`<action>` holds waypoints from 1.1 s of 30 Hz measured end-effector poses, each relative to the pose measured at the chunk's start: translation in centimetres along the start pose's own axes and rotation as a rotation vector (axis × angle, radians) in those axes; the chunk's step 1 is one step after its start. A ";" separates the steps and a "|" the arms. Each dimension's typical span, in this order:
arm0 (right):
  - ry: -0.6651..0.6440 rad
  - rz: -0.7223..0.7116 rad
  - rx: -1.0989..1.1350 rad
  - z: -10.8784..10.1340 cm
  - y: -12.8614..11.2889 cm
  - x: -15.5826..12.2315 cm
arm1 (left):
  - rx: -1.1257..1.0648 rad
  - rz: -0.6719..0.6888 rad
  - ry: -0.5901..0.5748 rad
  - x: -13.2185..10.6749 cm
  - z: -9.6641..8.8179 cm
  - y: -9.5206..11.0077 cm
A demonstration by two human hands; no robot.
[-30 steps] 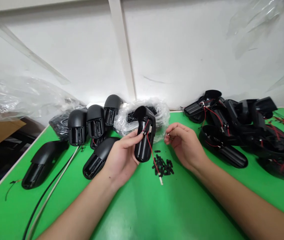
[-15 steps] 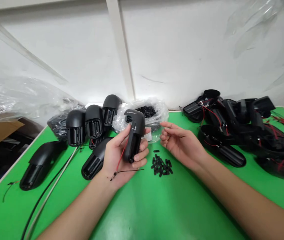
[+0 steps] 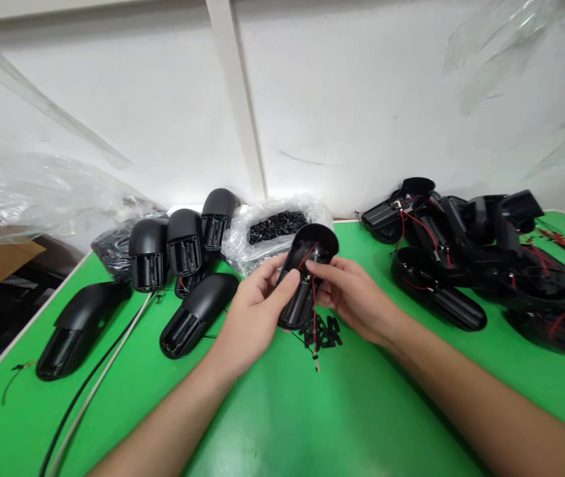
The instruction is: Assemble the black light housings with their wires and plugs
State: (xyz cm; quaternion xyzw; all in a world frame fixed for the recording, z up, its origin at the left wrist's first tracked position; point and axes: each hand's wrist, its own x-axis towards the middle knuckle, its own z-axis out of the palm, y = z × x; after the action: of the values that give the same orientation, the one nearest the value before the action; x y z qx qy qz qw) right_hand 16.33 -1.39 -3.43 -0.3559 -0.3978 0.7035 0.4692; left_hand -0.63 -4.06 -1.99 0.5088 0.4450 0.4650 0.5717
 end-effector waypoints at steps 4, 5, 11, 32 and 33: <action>0.174 0.008 0.092 -0.2 -0.3 0.4 | 0.425 0.221 0.169 -0.3 -1.8 1.5; 0.237 -0.022 0.093 -0.3 -0.4 0.5 | 0.626 0.320 0.277 -0.4 -2.6 2.1; 0.508 -0.128 -0.185 -1.7 -1.2 1.2 | 1.645 0.087 0.273 -1.3 -6.2 4.4; 0.650 -0.083 -1.272 -3.7 -2.6 0.8 | -0.283 -0.035 0.182 2.1 -5.5 4.2; 0.667 -0.095 -1.260 -3.7 -2.7 0.7 | -0.310 -0.030 0.172 2.3 -5.4 3.8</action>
State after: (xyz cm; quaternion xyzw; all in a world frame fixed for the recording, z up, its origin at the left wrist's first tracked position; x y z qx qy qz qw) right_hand 20.33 0.74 -2.70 -0.7378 -0.5789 0.1724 0.3012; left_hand -5.83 -0.71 1.24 0.3663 0.4229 0.5613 0.6099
